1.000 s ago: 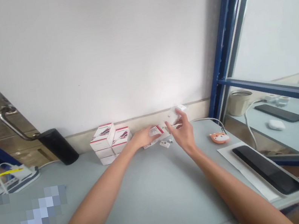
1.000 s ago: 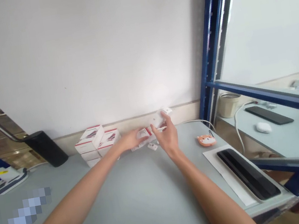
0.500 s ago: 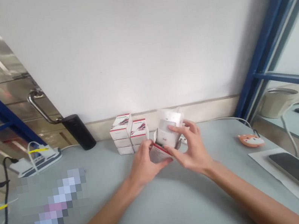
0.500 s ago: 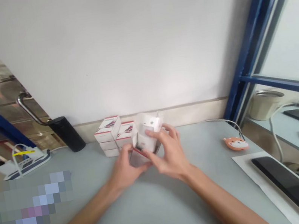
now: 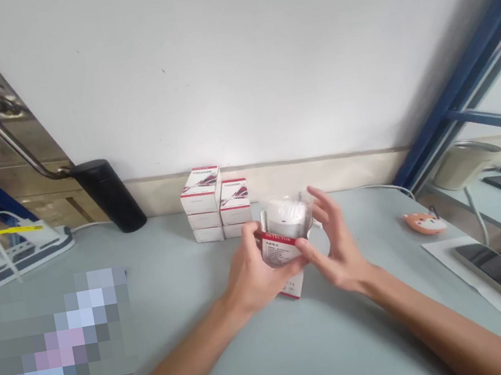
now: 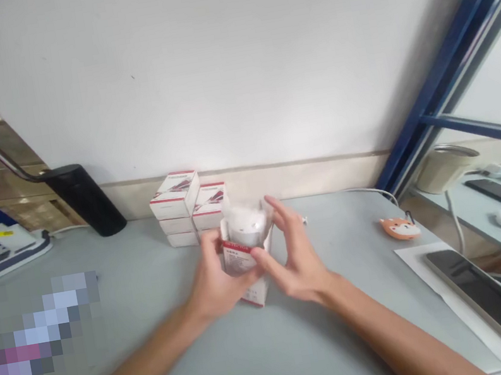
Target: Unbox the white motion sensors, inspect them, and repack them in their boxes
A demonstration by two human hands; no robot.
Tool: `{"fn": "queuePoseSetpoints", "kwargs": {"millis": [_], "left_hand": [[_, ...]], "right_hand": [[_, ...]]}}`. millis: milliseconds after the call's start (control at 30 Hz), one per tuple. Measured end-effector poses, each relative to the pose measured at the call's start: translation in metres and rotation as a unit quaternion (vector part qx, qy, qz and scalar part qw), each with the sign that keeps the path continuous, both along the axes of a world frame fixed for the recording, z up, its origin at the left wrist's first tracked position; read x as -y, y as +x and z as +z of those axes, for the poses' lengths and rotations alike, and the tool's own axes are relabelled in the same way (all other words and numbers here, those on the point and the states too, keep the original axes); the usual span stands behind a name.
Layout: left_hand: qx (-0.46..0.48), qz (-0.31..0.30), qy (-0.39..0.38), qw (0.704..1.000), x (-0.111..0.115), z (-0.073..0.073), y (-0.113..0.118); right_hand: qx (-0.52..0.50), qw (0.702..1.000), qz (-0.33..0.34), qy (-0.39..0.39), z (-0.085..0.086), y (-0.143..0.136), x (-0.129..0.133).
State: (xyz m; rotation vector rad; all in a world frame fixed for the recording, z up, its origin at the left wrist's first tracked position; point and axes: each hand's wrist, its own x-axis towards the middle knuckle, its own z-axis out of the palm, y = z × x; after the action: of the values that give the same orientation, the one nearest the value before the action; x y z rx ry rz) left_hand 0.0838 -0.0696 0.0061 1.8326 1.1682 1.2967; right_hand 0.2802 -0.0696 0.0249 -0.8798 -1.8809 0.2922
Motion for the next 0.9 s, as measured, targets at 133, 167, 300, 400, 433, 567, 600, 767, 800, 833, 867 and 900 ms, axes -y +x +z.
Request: {"fn": "queuePoseSetpoints", "kwargs": {"millis": [133,167,300,400,433,567,600,767,800,833,867,900], "left_hand": [[0.057,-0.025,0.173,0.983,-0.005,-0.002,0.0],[0.071,-0.043,0.183,0.98,-0.006,0.0,-0.001],[0.027,-0.128,0.143,0.981,-0.008,0.014,-0.011],[-0.045,-0.145,0.227,0.962,-0.01,0.019,-0.017],[-0.059,-0.142,0.258,0.954,-0.011,0.019,-0.018],[-0.058,-0.127,0.318,0.938,-0.013,0.016,-0.016],[-0.043,-0.127,0.321,0.938,-0.013,0.015,-0.014],[0.019,-0.108,0.363,0.925,-0.012,0.009,-0.005],[0.012,-0.098,0.386,0.917,-0.011,0.008,-0.004],[0.003,-0.087,0.404,0.911,-0.011,0.007,-0.003],[-0.003,-0.076,0.418,0.905,-0.01,0.007,-0.002],[-0.009,-0.064,0.426,0.902,-0.01,0.007,-0.001]], "right_hand": [[0.05,0.998,-0.028,0.039,0.009,0.002,0.0],[0.058,0.996,-0.028,0.054,0.012,0.003,-0.001],[0.076,0.994,0.0,0.074,0.025,0.006,0.001],[0.072,0.994,0.021,0.073,0.031,0.006,0.006],[0.073,0.994,0.026,0.074,0.032,0.006,0.008],[0.076,0.993,0.039,0.081,0.037,0.007,0.011],[0.077,0.993,0.043,0.083,0.038,0.008,0.011],[0.102,0.987,0.052,0.117,0.042,0.013,0.01],[0.109,0.985,0.048,0.127,0.042,0.013,0.011],[0.118,0.982,0.044,0.138,0.043,0.013,0.011],[0.128,0.98,0.04,0.149,0.043,0.014,0.011],[0.131,0.978,0.034,0.161,0.043,0.015,0.011]]}}
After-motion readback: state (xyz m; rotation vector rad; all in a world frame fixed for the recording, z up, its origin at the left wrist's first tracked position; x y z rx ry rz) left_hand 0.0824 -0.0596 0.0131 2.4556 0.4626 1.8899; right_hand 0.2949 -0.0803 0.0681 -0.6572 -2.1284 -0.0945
